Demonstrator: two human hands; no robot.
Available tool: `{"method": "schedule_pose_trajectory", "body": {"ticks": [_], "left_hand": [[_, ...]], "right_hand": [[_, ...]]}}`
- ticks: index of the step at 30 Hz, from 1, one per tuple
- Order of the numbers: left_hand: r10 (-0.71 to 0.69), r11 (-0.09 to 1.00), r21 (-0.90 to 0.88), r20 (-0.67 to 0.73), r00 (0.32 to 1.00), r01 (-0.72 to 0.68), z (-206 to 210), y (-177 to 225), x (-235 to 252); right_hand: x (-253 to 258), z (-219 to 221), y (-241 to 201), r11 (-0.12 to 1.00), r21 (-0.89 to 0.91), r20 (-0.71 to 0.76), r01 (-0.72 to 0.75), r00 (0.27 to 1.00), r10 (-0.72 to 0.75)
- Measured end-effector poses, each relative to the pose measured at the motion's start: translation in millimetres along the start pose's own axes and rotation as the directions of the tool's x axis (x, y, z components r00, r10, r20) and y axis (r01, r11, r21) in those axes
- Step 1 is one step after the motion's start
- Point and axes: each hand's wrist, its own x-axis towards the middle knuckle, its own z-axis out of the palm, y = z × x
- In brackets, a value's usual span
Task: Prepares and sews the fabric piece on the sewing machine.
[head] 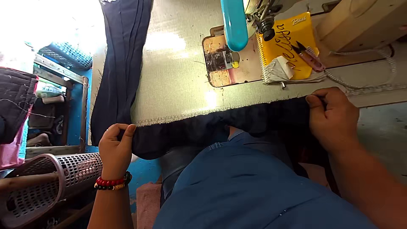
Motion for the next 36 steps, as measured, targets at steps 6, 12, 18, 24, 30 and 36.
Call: {"method": "schedule_pose_trajectory", "body": {"ticks": [6,12,18,24,30,36], "left_hand": [[-0.029,0.999,0.016,0.041,0.999,0.029,0,-4,1],[0.09,0.976,-0.219,0.473,0.876,0.017,-13,17,-1],[0.139,0.984,-0.172,0.53,0.837,-0.054,-32,9,9],[0.254,0.96,-0.011,0.465,0.848,-0.281,-14,31,47],[0.394,0.829,0.255,0.366,0.843,-0.498,42,45,64],[0.502,0.832,0.131,0.235,0.832,-0.539,32,69,55]], "right_hand": [[-2,-1,1,1.0,-0.001,0.008,-0.025,1.0,0.025],[-4,0,-10,0.999,0.021,-0.014,0.027,1.0,-0.027],[13,-15,-7,0.992,0.053,-0.081,0.113,0.991,-0.108],[42,-26,-10,0.998,-0.019,-0.005,0.063,0.998,-0.064],[38,13,-60,0.89,0.011,0.075,0.455,0.888,-0.454],[52,53,-78,0.837,0.174,0.286,0.52,0.786,-0.548]]}}
